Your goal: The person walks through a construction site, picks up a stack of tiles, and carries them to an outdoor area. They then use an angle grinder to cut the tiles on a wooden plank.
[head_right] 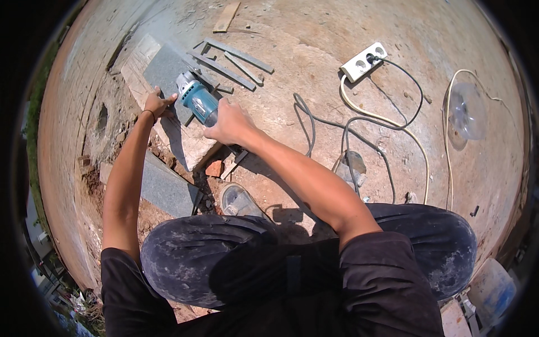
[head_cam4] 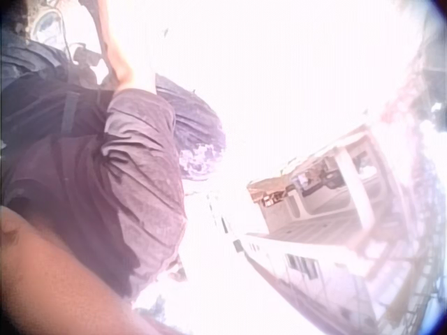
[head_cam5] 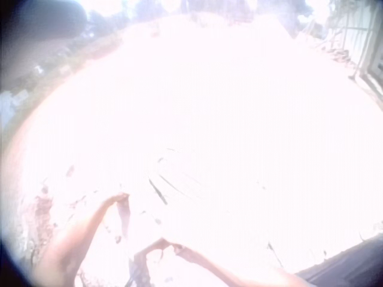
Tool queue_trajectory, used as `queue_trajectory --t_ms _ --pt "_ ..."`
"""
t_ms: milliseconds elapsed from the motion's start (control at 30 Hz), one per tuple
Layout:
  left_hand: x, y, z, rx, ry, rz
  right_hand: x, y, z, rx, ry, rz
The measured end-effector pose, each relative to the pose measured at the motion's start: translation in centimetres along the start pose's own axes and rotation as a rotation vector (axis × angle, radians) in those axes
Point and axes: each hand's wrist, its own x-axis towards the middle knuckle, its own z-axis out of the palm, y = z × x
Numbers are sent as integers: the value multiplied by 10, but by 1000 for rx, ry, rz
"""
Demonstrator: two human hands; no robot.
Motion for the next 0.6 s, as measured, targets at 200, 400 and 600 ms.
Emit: queue_trajectory --t_ms 200,400,600 --pt "3 -3 0 -22 -2 6 -6 -1 -5 7 -47 30" --pt "2 2 1 -28 -32 -7 -11 7 -6 -22 -19 15" --pt "-4 4 2 -24 -3 7 -18 9 -9 -16 -52 35"
